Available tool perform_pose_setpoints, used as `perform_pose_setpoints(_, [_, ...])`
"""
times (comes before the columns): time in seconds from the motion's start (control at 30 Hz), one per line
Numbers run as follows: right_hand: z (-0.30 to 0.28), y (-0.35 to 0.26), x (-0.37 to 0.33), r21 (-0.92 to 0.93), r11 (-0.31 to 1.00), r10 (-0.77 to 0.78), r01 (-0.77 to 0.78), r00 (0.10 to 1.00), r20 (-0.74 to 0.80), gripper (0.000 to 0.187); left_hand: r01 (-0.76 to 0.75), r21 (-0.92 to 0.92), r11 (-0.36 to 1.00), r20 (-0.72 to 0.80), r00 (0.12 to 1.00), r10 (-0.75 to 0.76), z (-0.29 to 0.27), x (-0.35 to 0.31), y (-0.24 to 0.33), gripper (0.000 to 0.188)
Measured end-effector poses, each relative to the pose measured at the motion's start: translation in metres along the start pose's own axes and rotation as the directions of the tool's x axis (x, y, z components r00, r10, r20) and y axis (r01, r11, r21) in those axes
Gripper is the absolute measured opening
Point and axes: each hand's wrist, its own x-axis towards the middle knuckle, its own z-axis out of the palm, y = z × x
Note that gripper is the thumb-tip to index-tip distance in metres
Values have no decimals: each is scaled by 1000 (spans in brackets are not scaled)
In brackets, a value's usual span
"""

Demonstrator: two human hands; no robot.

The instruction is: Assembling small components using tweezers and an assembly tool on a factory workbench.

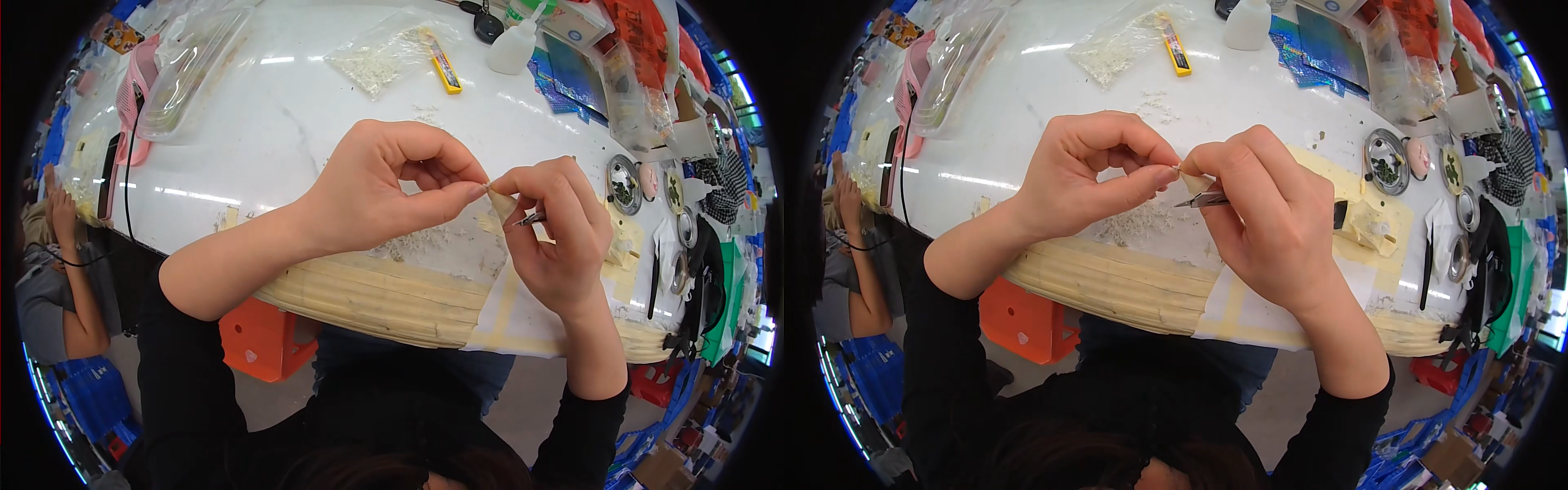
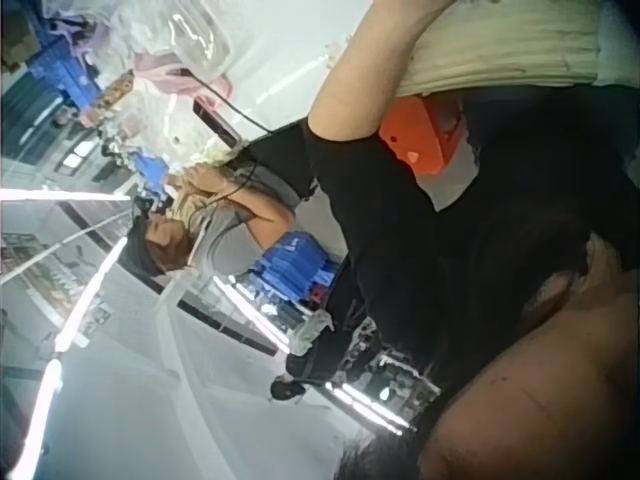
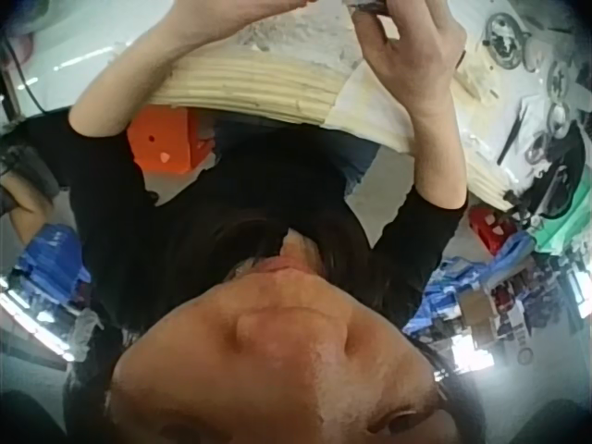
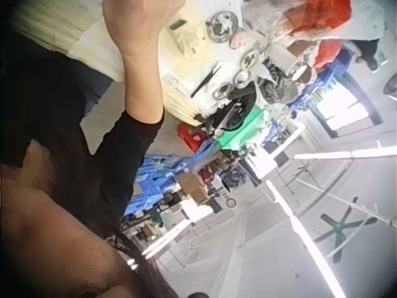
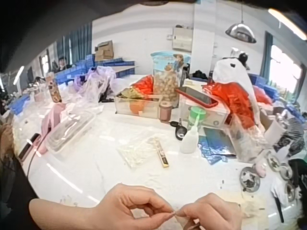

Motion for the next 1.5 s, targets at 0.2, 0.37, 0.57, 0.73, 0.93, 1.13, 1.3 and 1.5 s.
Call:
perform_pose_setpoints(0.2, [-3, -4, 2, 56, 997, 49, -51, 998, 25, 27, -117, 145, 982, -34, 992, 123, 1, -2, -1, 12])
perform_pose_setpoints(0.37, [0, 0, -3, -15, 985, 172, -171, 980, 97, 22, -316, 382, 869, 7, 941, 339, -1, 1, 3, 16])
perform_pose_setpoints(0.57, [5, 0, -8, -48, 975, 221, -217, 968, 114, 28, -443, 436, 783, 55, 882, 469, -1, 3, -1, 18])
perform_pose_setpoints(0.73, [2, -2, -6, -88, 975, 213, -202, 966, 145, 20, -468, 458, 755, 72, 867, 494, -1, 5, 0, 18])
perform_pose_setpoints(0.93, [2, -1, -6, -97, 976, 207, -193, 965, 159, 17, -489, 490, 721, 81, 850, 521, -1, 5, -2, 20])
perform_pose_setpoints(1.13, [2, -2, -6, -96, 977, 204, -190, 965, 164, 16, -504, 496, 707, 90, 840, 536, -2, 5, -2, 20])
perform_pose_setpoints(1.3, [1, -2, -6, -95, 977, 204, -190, 964, 168, 16, -513, 502, 696, 91, 832, 548, -1, 5, -2, 20])
perform_pose_setpoints(1.5, [-1, -4, -5, -126, 976, 196, -176, 965, 172, 15, -536, 510, 673, 104, 815, 570, -2, 6, -2, 21])
